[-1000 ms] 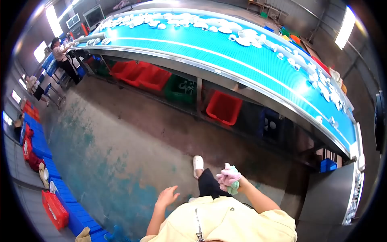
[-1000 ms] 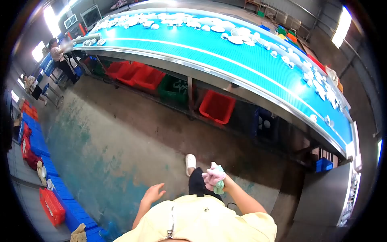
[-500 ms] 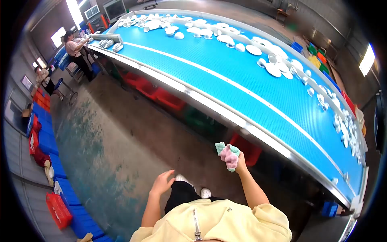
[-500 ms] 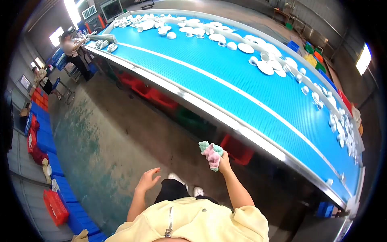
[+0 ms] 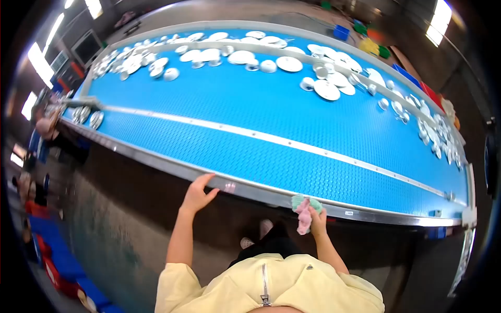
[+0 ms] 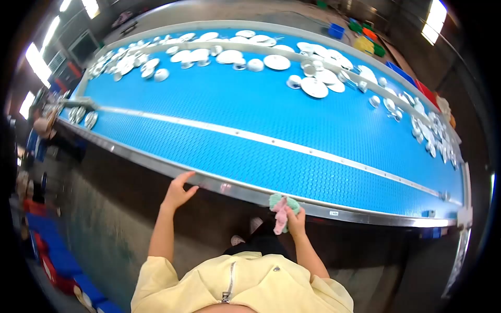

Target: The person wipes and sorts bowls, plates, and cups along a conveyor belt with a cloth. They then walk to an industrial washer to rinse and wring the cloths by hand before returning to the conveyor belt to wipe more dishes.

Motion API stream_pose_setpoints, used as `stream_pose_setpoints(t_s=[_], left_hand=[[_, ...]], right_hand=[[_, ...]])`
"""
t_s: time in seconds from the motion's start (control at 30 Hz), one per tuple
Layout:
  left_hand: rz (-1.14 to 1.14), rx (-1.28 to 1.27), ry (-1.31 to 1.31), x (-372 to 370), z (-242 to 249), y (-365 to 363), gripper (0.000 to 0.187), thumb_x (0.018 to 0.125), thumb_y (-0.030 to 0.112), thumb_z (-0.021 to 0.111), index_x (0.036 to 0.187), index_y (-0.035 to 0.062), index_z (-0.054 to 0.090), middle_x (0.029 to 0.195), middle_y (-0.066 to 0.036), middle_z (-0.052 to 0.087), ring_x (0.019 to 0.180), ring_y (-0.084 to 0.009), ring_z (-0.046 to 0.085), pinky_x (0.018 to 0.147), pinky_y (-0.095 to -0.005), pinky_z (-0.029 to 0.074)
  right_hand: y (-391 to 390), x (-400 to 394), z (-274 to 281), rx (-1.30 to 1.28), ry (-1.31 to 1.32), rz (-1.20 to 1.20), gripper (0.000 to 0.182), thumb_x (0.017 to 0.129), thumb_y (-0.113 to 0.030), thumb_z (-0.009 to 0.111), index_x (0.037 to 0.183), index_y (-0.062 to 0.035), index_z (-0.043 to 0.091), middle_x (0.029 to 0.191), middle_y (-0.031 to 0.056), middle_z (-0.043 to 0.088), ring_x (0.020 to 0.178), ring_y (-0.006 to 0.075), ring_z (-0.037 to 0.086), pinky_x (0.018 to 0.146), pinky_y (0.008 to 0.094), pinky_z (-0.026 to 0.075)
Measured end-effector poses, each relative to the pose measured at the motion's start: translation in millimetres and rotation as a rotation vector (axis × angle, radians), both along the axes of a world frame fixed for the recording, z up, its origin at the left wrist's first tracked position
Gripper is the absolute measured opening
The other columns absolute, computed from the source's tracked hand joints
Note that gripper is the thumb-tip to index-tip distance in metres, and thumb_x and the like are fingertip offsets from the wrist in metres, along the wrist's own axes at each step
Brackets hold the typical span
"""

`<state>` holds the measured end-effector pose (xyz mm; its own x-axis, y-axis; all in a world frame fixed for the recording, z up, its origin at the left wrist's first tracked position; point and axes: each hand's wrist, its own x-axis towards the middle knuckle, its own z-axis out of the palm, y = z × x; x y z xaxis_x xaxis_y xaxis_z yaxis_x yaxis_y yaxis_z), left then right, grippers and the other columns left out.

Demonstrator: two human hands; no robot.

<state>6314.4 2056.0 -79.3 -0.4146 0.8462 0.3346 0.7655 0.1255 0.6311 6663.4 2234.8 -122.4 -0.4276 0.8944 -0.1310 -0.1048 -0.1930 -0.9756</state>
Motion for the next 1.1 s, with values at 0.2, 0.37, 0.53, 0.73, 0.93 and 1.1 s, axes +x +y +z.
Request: stream_pose_setpoints(t_s=[0.2,0.37,0.53,0.73,0.93,1.1], left_hand=[[-0.120,-0.127,0.135,-92.5,-3.2,148.1,0.061,0.067,0.021,0.069,0.121,0.0060,0.045,0.117,-0.016,0.050,0.108,-0.0313,0.048,0.091,-0.0384,0.040],[-0.139,-0.325,0.357,-174.0,-26.2,258.6,0.067,0.068,0.017,0.066,0.128,0.0066,0.037,0.121,-0.017,0.046,0.113,-0.0332,0.043,0.092,-0.0401,0.039],[-0.060,-0.383,0.592,-265.2,-58.1,368.1,0.070,0.067,0.014,0.064,0.130,0.0064,0.033,0.123,-0.018,0.044,0.114,-0.0325,0.042,0.091,-0.0406,0.040],[0.085,-0.405,0.652,-337.6,-55.1,503.8,0.057,0.071,0.009,0.058,0.124,0.0014,0.038,0.121,-0.018,0.046,0.112,-0.0347,0.044,0.090,-0.0414,0.041],[0.171,-0.247,0.900,-422.1,-107.9,616.4,0.043,0.081,0.009,0.046,0.123,0.0001,0.040,0.123,-0.018,0.045,0.116,-0.0342,0.042,0.091,-0.0411,0.039],[0.075,-0.236,1.110,-453.7,-127.5,664.3,0.043,0.081,0.007,0.042,0.123,-0.0006,0.040,0.121,-0.017,0.048,0.112,-0.0317,0.047,0.090,-0.0396,0.040]], right_hand=[[61.8,-63.4,-34.0,0.464,-0.055,0.079,0.026,0.071,-0.011,0.061,0.093,0.0011,0.056,0.086,0.0119,0.058,0.078,0.0208,0.056,0.070,0.0317,0.045],[89.8,-68.6,-51.7,0.707,-0.245,0.067,0.021,0.067,-0.013,0.063,0.084,-0.0018,0.059,0.087,0.0146,0.059,0.079,0.0318,0.056,0.071,0.0375,0.046],[110.7,-55.1,-73.6,0.777,-0.530,-0.107,0.025,0.063,-0.016,0.064,0.084,-0.0025,0.059,0.088,0.0151,0.059,0.082,0.0341,0.056,0.071,0.0413,0.046],[128.3,-42.5,-81.7,0.811,-0.751,-0.362,0.023,0.063,-0.012,0.056,0.081,0.0018,0.057,0.086,0.0188,0.057,0.076,0.0374,0.054,0.068,0.0422,0.045],[148.6,-27.3,-102.7,0.579,-0.920,-0.600,0.022,0.071,-0.013,0.051,0.083,0.0050,0.056,0.083,0.0189,0.056,0.073,0.0346,0.054,0.067,0.0400,0.044],[167.4,-0.6,-117.0,0.485,-1.006,-0.650,0.023,0.075,-0.017,0.053,0.082,0.0052,0.055,0.079,0.0168,0.057,0.072,0.0288,0.056,0.065,0.0371,0.043]])
